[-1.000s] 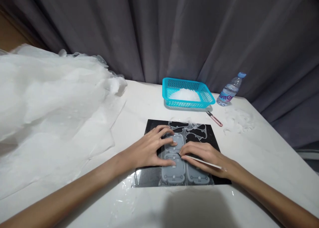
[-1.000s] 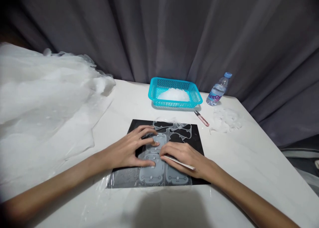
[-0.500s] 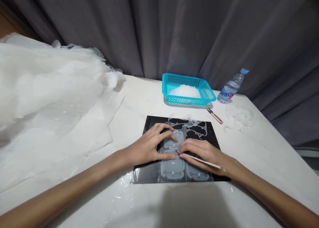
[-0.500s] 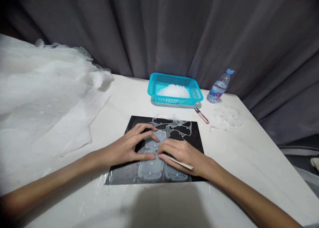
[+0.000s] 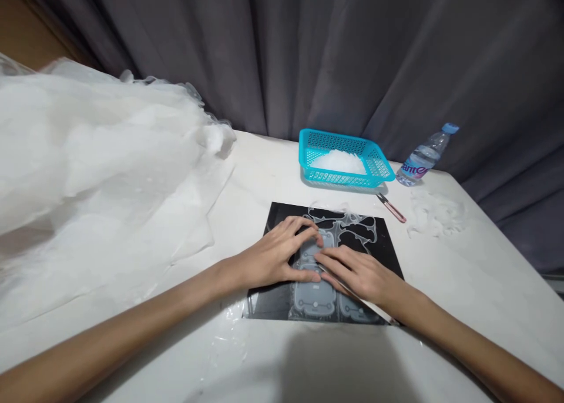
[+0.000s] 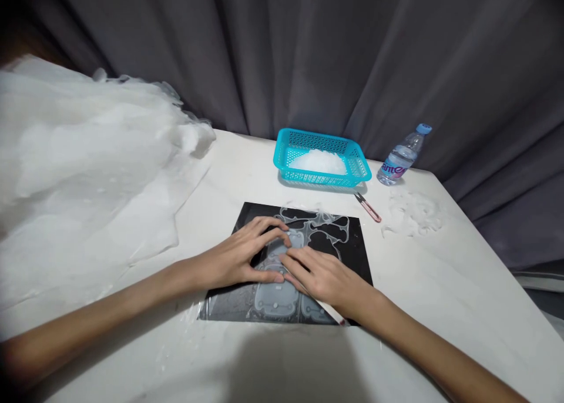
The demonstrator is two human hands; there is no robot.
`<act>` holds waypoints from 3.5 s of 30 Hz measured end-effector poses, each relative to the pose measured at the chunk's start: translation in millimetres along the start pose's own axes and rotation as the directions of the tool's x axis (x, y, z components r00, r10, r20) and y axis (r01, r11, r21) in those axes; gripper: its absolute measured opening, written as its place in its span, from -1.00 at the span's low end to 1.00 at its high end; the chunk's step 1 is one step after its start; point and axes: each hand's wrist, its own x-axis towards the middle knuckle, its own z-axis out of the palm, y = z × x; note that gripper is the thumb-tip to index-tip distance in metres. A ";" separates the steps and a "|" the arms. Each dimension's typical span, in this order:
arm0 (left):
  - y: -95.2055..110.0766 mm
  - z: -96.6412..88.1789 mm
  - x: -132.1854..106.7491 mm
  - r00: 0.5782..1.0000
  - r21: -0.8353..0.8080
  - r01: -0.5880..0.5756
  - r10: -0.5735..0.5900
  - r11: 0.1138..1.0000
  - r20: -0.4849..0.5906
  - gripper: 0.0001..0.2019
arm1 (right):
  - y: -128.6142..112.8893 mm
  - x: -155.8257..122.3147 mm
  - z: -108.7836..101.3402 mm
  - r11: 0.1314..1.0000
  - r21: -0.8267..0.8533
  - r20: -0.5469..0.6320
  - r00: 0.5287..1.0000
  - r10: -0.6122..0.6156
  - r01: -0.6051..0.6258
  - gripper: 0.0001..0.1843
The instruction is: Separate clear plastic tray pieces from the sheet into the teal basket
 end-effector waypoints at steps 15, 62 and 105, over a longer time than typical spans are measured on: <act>-4.8 -0.7 -6.2 0.998 0.073 0.054 -0.058 0.996 0.041 0.15 | 91.8 34.2 -34.1 0.618 0.578 -0.031 0.742 0.670 -0.534 -0.63; 25.8 -10.2 3.3 0.970 -0.297 0.196 -0.229 0.935 -0.078 -0.79 | 60.1 68.7 -33.7 0.752 0.445 0.258 0.874 0.413 -0.487 -0.84; 37.5 -10.9 -0.3 0.979 -0.321 -0.027 -0.041 0.947 -0.202 -0.86 | 69.2 50.8 -48.7 0.860 0.181 -0.054 0.868 0.493 -0.477 -0.77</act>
